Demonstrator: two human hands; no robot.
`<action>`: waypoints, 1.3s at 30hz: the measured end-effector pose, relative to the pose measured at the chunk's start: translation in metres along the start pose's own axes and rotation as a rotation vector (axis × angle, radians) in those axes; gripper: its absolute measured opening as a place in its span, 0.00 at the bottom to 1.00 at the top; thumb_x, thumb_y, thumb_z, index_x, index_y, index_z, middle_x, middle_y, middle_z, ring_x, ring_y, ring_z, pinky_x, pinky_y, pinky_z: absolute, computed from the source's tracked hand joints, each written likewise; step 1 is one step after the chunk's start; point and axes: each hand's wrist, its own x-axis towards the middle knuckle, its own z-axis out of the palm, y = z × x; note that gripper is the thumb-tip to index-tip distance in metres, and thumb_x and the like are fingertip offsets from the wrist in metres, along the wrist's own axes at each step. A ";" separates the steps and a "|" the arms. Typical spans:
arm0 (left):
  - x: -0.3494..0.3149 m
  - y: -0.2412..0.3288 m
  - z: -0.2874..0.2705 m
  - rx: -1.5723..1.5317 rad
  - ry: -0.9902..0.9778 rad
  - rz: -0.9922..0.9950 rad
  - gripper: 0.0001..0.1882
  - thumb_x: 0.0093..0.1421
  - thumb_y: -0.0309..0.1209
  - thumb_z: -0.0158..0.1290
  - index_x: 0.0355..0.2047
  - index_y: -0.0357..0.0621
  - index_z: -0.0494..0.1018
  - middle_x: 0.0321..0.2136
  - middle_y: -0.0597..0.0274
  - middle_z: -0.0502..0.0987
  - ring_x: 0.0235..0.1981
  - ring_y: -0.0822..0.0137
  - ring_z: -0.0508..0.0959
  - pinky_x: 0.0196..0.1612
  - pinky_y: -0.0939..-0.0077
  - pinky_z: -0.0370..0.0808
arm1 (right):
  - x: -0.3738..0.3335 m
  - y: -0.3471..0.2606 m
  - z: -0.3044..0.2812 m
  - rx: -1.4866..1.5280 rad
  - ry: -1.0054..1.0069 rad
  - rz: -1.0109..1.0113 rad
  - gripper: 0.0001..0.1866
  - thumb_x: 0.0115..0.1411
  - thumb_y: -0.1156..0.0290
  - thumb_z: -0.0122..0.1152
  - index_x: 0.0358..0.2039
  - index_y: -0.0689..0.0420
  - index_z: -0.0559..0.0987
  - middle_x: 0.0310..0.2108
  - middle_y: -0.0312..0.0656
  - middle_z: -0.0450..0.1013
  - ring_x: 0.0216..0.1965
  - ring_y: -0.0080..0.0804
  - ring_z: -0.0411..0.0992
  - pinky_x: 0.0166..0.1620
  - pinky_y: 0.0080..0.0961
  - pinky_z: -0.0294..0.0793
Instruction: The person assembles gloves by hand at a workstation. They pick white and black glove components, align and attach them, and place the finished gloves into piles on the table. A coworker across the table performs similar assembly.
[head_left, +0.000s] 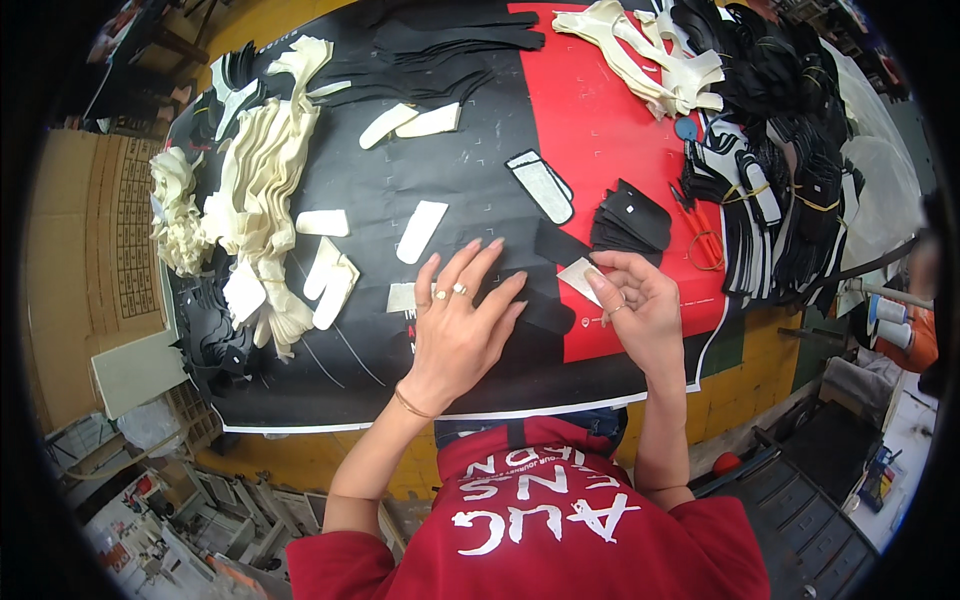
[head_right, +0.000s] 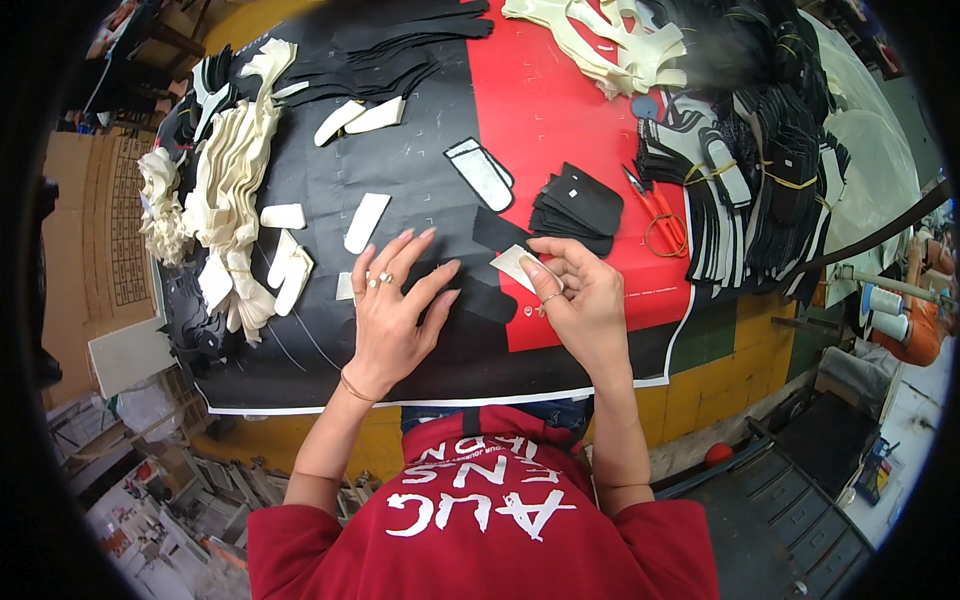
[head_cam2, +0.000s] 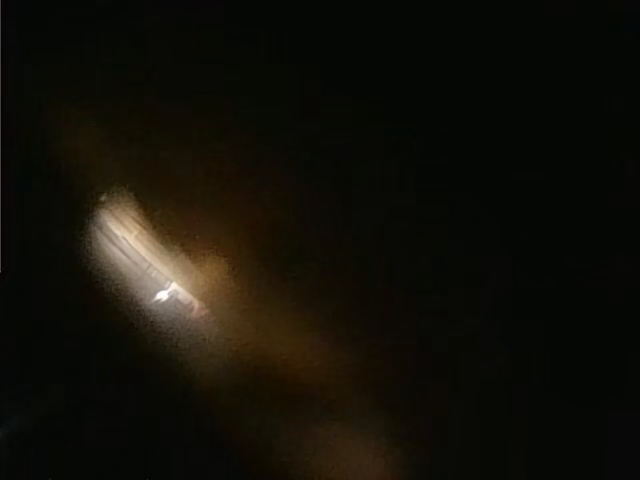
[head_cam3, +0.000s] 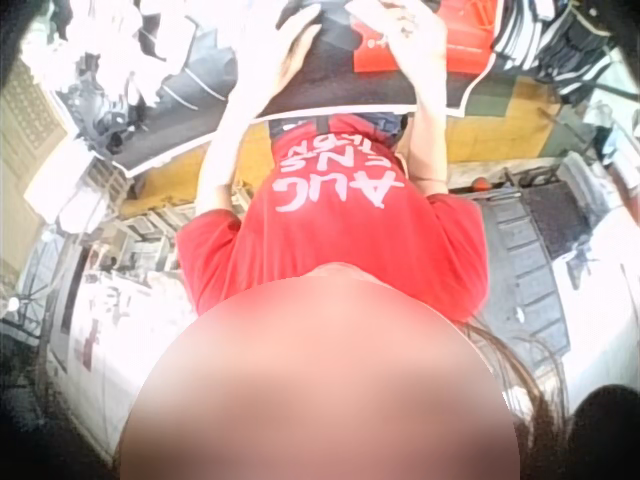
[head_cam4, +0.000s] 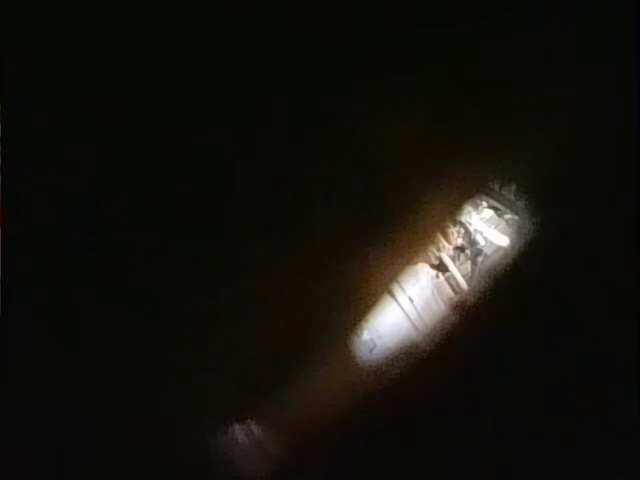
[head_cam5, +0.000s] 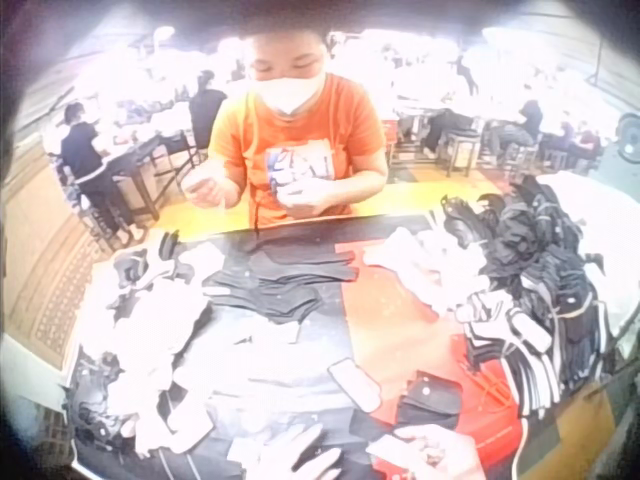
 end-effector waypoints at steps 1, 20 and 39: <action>0.006 0.001 0.002 -0.004 0.001 0.001 0.15 0.57 0.32 0.62 0.46 0.50 0.79 0.58 0.57 0.73 0.62 0.56 0.69 0.68 0.54 0.53 | 0.000 0.001 -0.002 -0.010 -0.003 -0.011 0.12 0.65 0.76 0.62 0.48 0.67 0.78 0.29 0.37 0.79 0.26 0.13 0.72 0.27 0.13 0.71; 0.164 0.017 0.058 -0.295 -0.414 0.357 0.16 0.56 0.35 0.63 0.43 0.39 0.82 0.42 0.56 0.79 0.44 0.54 0.77 0.49 0.63 0.71 | -0.024 0.016 -0.055 0.102 0.168 -0.007 0.12 0.66 0.76 0.60 0.49 0.64 0.73 0.28 0.36 0.77 0.25 0.13 0.71 0.28 0.12 0.69; 0.214 0.005 0.075 -0.085 0.206 0.344 0.10 0.62 0.37 0.59 0.37 0.44 0.80 0.34 0.58 0.79 0.36 0.54 0.78 0.41 0.62 0.73 | -0.021 0.023 -0.061 0.156 0.197 -0.070 0.14 0.66 0.75 0.60 0.51 0.64 0.73 0.27 0.36 0.76 0.25 0.15 0.71 0.28 0.14 0.69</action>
